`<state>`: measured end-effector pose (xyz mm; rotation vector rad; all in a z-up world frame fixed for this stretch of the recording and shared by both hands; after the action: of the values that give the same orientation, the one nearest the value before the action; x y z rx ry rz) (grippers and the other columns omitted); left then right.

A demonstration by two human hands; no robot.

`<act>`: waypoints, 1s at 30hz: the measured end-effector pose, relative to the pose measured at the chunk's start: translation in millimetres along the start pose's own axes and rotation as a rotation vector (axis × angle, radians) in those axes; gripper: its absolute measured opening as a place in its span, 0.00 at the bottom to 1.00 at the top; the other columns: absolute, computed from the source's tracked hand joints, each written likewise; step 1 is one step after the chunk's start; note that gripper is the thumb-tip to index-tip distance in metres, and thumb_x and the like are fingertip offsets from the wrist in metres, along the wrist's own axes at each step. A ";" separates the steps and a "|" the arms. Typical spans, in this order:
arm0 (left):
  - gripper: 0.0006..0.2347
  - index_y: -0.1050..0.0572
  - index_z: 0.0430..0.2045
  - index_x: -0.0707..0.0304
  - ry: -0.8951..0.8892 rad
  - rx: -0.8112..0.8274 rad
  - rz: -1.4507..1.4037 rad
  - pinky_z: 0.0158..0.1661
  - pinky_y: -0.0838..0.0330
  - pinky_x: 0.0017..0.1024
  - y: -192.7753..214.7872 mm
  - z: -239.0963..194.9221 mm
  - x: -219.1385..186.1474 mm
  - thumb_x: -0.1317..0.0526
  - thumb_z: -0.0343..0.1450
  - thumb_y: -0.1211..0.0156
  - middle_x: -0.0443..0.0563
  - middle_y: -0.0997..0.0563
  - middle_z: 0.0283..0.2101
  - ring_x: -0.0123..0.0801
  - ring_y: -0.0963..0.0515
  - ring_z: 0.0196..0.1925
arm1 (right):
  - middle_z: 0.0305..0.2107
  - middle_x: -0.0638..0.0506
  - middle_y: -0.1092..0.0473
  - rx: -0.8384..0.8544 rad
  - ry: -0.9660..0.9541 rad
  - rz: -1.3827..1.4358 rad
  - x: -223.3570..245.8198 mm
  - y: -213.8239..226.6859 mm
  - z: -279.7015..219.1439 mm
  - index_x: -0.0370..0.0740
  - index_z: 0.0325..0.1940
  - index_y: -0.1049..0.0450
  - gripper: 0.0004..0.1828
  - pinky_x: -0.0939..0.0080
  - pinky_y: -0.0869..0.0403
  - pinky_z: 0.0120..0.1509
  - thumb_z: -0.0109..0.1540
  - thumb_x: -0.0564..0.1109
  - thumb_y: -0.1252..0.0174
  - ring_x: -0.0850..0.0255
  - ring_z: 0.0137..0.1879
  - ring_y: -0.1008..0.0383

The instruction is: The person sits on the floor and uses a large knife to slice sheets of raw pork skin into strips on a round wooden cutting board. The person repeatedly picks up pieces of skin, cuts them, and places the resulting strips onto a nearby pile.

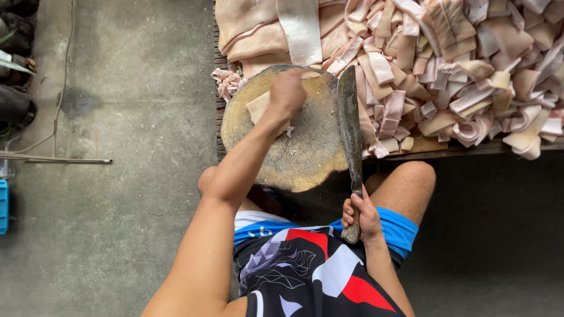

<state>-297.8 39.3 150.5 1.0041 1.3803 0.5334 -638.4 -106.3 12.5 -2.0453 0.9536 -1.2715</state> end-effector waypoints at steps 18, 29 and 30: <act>0.17 0.33 0.59 0.71 0.151 -0.222 -1.611 0.57 0.24 0.38 -76.3 -178.5 162.5 0.75 0.75 0.45 0.56 0.23 0.56 0.38 0.21 0.56 | 0.23 0.48 0.30 -0.176 0.410 -1.368 43.8 -74.8 -46.2 0.58 0.81 0.49 0.35 0.57 0.27 0.32 0.70 0.44 0.49 0.60 0.26 0.31; 0.16 0.35 0.55 0.68 0.230 -0.051 -1.442 0.49 0.17 0.35 -30.8 -187.5 153.2 0.74 0.74 0.44 0.57 0.23 0.53 0.36 0.18 0.50 | 0.17 0.41 0.35 -0.229 0.215 -1.493 11.7 -104.0 -16.3 0.62 0.79 0.43 0.32 0.59 0.29 0.33 0.71 0.46 0.47 0.59 0.23 0.35; 0.16 0.35 0.55 0.69 0.244 -0.039 -1.430 0.49 0.17 0.34 -30.1 -190.8 154.7 0.74 0.73 0.43 0.58 0.23 0.53 0.36 0.18 0.51 | 0.18 0.46 0.36 -0.195 0.199 -1.330 14.9 -111.0 -29.4 0.60 0.79 0.42 0.32 0.61 0.31 0.30 0.71 0.44 0.47 0.62 0.23 0.37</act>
<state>-461.6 201.8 61.0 -0.2433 1.8903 -0.4148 -629.5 -53.8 115.3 -2.8138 -0.4417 -2.0405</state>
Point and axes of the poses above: each hand's wrist, its own z-axis towards the middle knuckle, its own y-axis out of the back of the hand, x = y × z, the point moved 1 cm from there along z, towards the middle knuckle
